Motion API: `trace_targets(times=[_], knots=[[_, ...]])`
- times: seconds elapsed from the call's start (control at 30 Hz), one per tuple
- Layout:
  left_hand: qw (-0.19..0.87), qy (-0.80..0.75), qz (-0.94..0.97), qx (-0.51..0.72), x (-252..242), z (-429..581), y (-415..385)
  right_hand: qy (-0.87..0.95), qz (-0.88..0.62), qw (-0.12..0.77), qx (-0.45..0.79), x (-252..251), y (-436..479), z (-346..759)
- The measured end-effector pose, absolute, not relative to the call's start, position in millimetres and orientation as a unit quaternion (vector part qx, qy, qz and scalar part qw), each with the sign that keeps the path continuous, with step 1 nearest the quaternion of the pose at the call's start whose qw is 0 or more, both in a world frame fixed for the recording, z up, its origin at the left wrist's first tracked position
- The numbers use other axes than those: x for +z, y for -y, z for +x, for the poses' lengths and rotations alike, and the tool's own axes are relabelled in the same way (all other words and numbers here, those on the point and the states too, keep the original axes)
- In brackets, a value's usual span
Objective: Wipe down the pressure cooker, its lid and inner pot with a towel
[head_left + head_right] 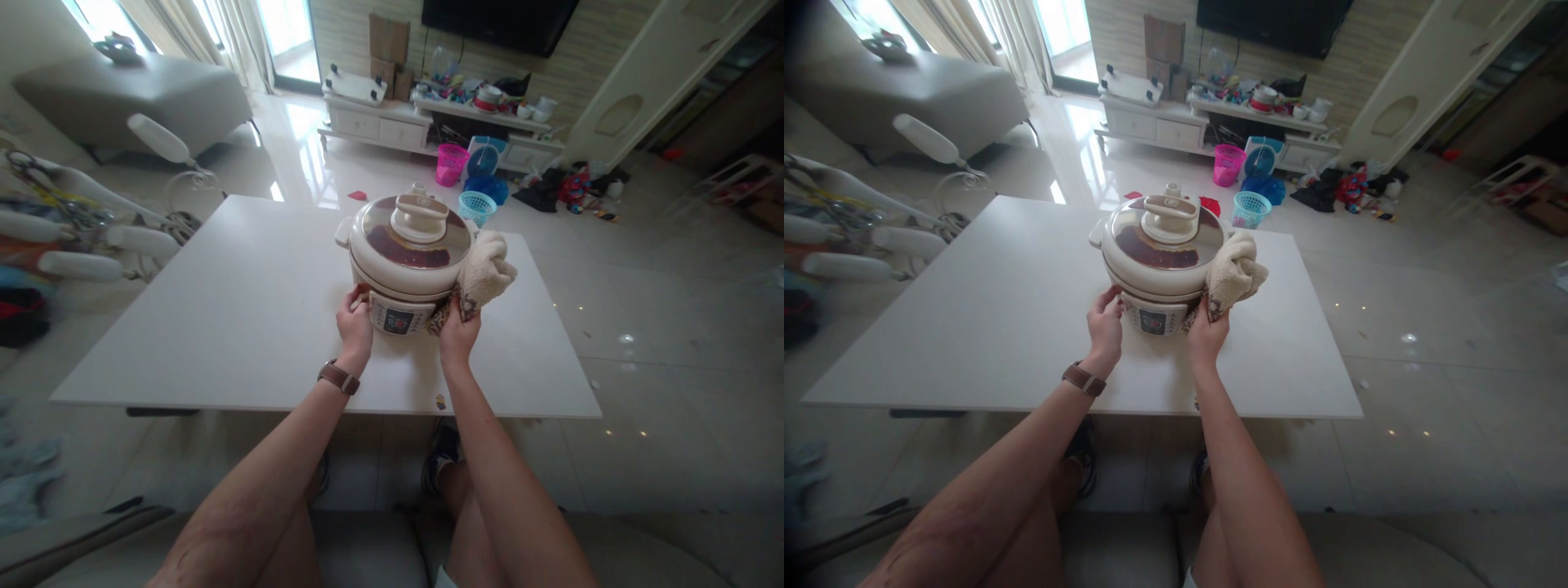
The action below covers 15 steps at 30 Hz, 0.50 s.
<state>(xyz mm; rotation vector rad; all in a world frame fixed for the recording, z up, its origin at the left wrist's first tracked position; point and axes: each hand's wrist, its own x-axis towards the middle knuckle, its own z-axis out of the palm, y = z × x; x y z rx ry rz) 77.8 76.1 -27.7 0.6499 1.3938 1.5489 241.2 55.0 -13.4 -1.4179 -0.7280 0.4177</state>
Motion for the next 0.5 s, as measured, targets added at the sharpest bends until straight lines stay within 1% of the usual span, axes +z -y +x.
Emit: trace_targets(times=[0.5], knots=[[0.447,-0.563,0.269,0.641,-27.0,80.9,-76.9,0.322,-0.628,0.685,0.18,-12.5,-56.6,237.6]])
